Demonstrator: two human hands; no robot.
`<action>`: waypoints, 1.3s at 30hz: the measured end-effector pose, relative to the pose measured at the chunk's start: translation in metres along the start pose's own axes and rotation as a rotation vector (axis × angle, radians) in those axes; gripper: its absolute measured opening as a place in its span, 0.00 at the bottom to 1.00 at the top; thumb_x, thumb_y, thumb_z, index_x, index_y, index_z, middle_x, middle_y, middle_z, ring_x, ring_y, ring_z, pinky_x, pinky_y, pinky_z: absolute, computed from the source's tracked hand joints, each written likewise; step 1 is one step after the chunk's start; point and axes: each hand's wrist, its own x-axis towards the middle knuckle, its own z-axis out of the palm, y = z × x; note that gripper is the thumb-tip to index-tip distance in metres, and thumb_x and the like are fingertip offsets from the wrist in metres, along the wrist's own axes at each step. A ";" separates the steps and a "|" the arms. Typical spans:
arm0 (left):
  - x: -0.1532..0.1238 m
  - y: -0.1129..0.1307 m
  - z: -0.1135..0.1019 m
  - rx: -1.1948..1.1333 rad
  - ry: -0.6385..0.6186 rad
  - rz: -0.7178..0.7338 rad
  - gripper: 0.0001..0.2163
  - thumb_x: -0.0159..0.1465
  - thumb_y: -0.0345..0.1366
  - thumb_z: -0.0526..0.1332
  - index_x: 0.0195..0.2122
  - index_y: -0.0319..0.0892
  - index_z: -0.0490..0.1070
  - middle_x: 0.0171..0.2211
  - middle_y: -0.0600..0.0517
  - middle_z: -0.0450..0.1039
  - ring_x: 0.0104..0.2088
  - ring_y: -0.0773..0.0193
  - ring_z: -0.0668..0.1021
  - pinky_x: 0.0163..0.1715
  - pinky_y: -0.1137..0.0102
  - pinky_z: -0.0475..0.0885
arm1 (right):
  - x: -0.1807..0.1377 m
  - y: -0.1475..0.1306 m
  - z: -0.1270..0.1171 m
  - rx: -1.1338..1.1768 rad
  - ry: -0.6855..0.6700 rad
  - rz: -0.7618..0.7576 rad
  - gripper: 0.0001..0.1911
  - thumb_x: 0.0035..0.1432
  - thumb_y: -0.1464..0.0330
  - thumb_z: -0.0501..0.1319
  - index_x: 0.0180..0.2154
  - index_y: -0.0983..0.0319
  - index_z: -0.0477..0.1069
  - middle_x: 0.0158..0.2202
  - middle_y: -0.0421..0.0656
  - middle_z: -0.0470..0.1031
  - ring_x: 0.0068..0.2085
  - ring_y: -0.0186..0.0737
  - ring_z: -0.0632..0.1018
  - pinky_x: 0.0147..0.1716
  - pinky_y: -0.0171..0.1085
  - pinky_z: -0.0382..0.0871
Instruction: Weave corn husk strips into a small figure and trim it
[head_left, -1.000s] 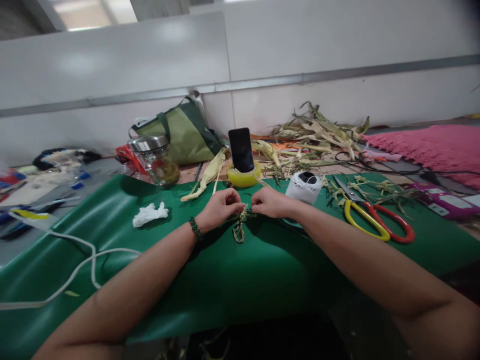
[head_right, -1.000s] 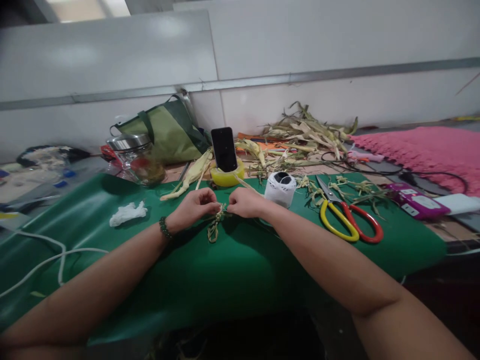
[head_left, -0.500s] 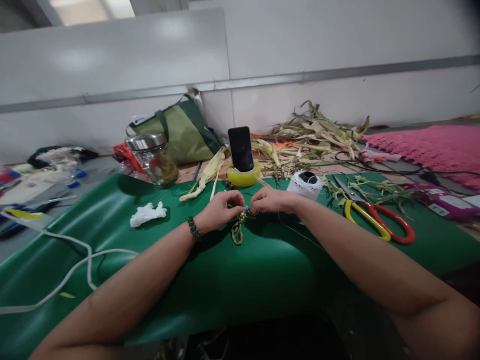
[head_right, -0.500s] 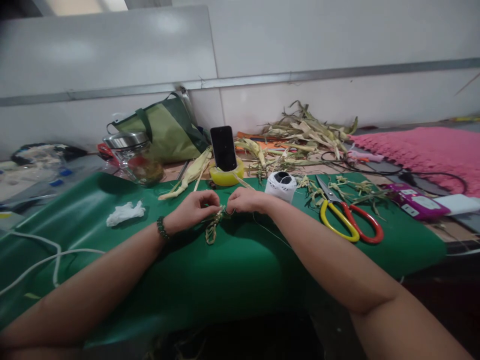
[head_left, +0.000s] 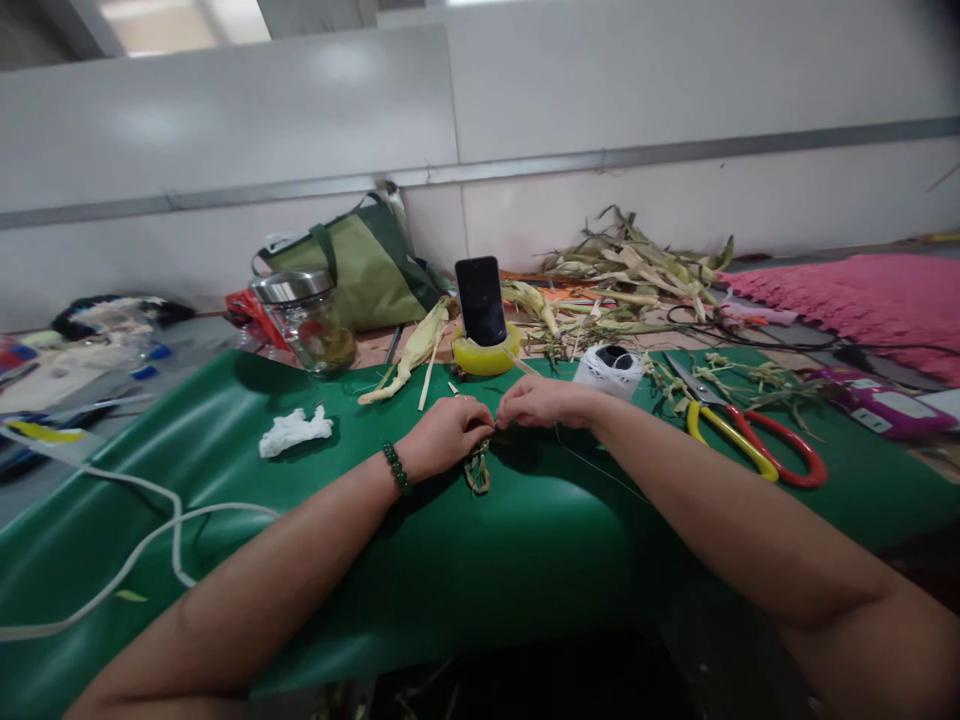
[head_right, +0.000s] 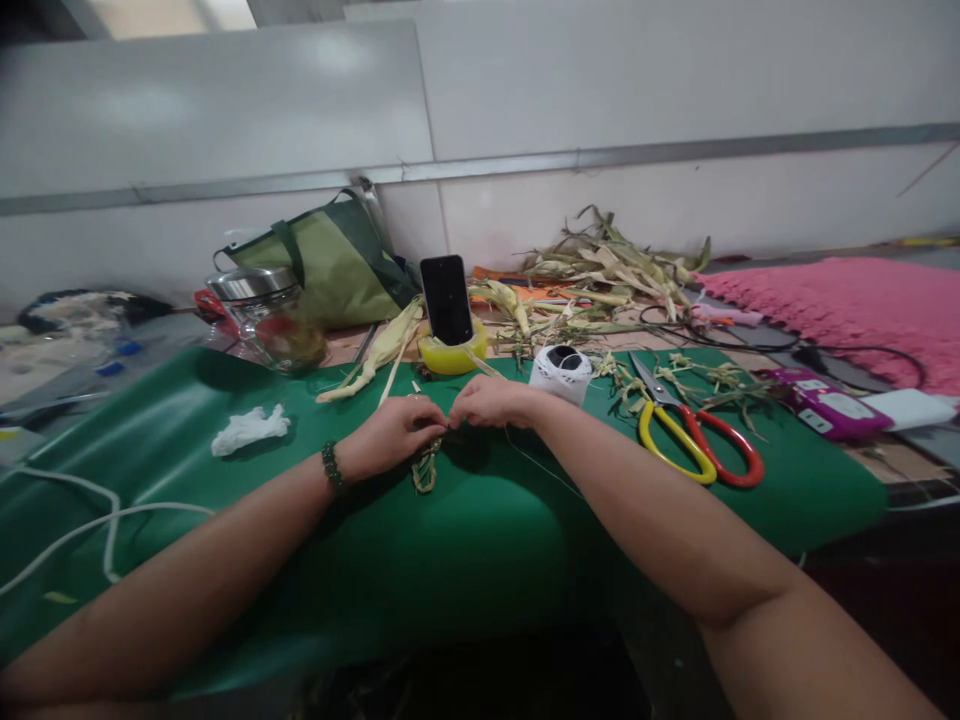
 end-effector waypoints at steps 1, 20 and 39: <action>0.000 0.000 0.000 -0.010 0.006 -0.006 0.06 0.58 0.27 0.61 0.30 0.41 0.77 0.30 0.51 0.78 0.31 0.65 0.77 0.34 0.72 0.70 | -0.001 0.001 -0.004 -0.015 0.031 -0.054 0.08 0.52 0.65 0.61 0.27 0.64 0.73 0.13 0.30 0.53 0.16 0.25 0.52 0.18 0.31 0.44; 0.005 0.001 -0.005 -0.348 0.101 -0.096 0.04 0.56 0.34 0.60 0.26 0.40 0.71 0.26 0.52 0.75 0.29 0.65 0.74 0.32 0.71 0.67 | 0.001 0.006 0.009 -0.403 0.344 -0.454 0.10 0.48 0.76 0.63 0.35 0.63 0.78 0.35 0.42 0.78 0.37 0.37 0.75 0.35 0.32 0.64; 0.006 0.000 -0.003 -0.418 0.104 -0.104 0.04 0.56 0.33 0.60 0.25 0.40 0.70 0.25 0.53 0.74 0.28 0.66 0.73 0.30 0.71 0.68 | 0.007 0.005 0.011 -0.065 0.194 -0.318 0.10 0.46 0.66 0.67 0.31 0.65 0.72 0.13 0.28 0.53 0.18 0.24 0.54 0.20 0.30 0.44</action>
